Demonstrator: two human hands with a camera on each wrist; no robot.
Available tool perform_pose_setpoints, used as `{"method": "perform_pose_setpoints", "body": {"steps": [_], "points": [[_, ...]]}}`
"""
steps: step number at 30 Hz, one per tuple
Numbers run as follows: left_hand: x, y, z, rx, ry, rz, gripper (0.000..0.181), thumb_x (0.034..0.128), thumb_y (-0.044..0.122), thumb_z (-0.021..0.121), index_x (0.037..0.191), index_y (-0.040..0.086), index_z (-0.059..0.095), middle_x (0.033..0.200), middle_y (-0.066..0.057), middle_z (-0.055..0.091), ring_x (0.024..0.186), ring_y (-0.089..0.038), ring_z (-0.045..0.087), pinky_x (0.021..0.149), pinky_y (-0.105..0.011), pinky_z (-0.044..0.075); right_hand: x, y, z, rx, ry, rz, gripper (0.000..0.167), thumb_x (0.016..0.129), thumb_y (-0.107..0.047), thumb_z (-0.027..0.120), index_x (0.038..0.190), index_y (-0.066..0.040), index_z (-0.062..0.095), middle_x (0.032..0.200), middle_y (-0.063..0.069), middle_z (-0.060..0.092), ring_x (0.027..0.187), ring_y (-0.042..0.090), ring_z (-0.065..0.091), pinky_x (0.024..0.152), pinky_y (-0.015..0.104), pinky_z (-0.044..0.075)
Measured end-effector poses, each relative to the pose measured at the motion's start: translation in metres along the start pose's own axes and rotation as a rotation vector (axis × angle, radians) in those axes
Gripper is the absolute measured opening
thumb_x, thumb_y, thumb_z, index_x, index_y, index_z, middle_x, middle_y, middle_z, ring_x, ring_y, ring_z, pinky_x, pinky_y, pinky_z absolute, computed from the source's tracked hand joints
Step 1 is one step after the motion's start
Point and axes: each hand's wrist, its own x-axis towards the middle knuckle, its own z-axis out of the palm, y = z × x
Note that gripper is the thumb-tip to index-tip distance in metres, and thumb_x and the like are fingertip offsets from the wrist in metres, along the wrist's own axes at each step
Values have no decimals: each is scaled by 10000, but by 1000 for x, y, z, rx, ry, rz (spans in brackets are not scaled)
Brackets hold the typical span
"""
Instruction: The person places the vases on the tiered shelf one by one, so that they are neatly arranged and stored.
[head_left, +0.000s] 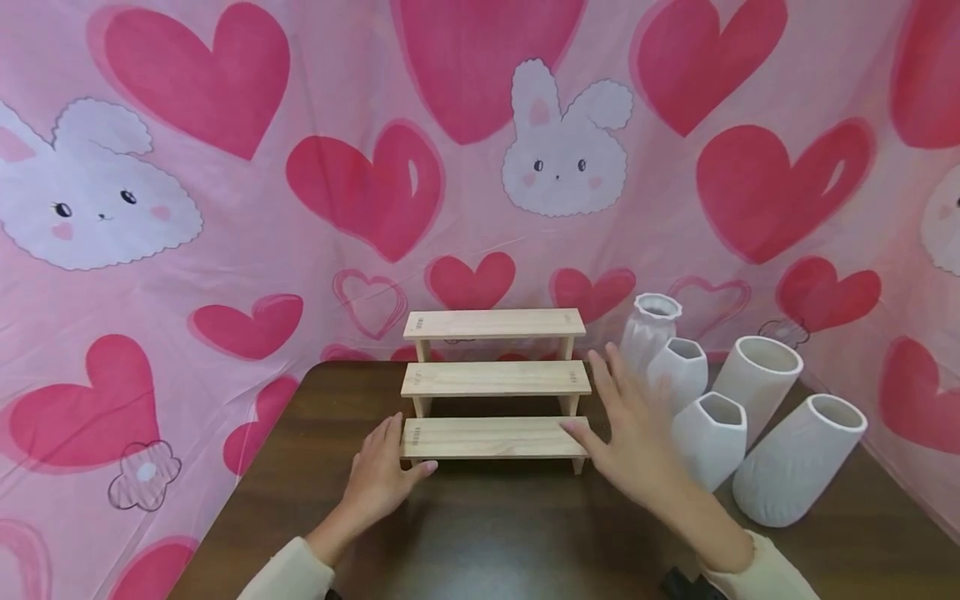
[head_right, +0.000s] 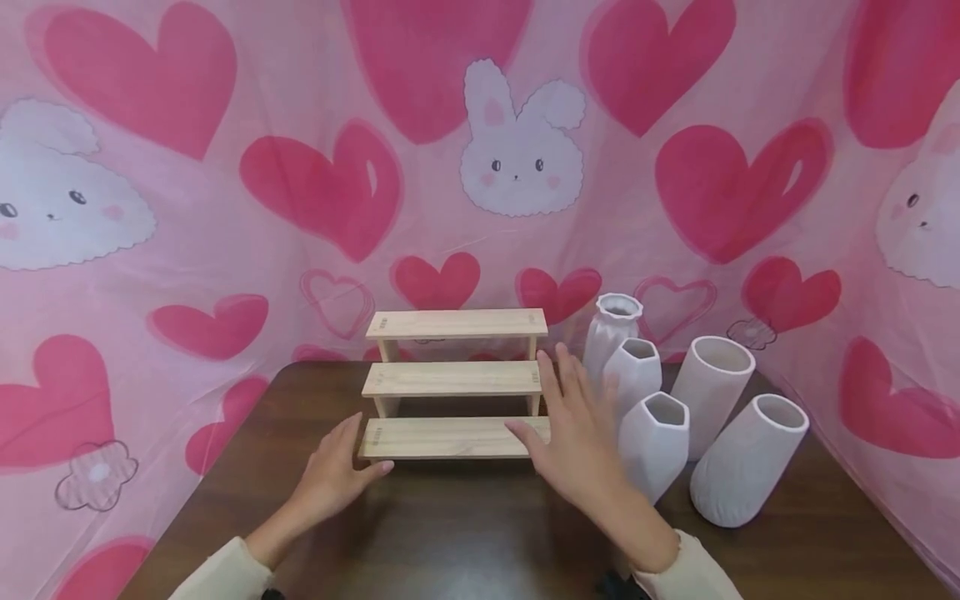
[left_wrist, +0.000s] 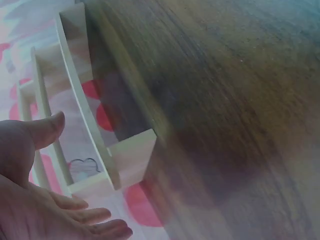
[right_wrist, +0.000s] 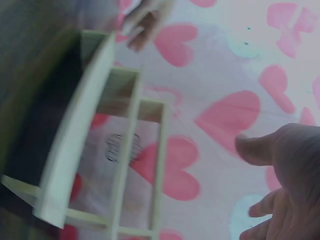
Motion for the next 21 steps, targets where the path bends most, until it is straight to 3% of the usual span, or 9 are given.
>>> {"method": "perform_pose_setpoints", "body": {"steps": [3,5,11,14,21], "points": [[4,-5,0,-46,-7,-32,912,780,308,807,1443,-70,306,1438,-280,386,1301,-463,370,1003,-638,308,3,7,-20,-17,-9,25,886,837,-435,697,1512,-61,263,1517,238,295,1353,462,287,1064,695,3],[7,-10,0,-90,-26,-59,935,773,283,816,1448,-82,280,1438,-301,370,1302,-470,368,1018,-619,312,4,17,-37,2,-30,79,891,849,-462,681,1519,-65,248,1502,244,320,1340,467,299,1061,699,46],[13,-22,1,-259,-48,-135,987,728,196,856,1449,-94,249,1379,-333,423,1238,-459,451,989,-558,388,-11,63,-84,258,-99,331,858,866,-435,688,1543,-187,223,1482,262,335,1271,521,338,890,722,299],[14,-26,1,-336,-64,-176,985,715,178,865,1450,-76,261,1358,-327,449,1194,-453,490,944,-544,428,-23,83,-88,340,-146,400,846,873,-400,692,1546,-247,202,1473,267,348,1260,527,341,897,713,302],[19,-28,5,-428,-81,-193,949,714,127,860,1442,-79,288,1336,-312,477,1158,-415,532,912,-487,472,-43,102,-76,376,-224,410,906,866,-330,714,1553,-159,148,1426,334,371,1163,628,399,860,665,411]]}}
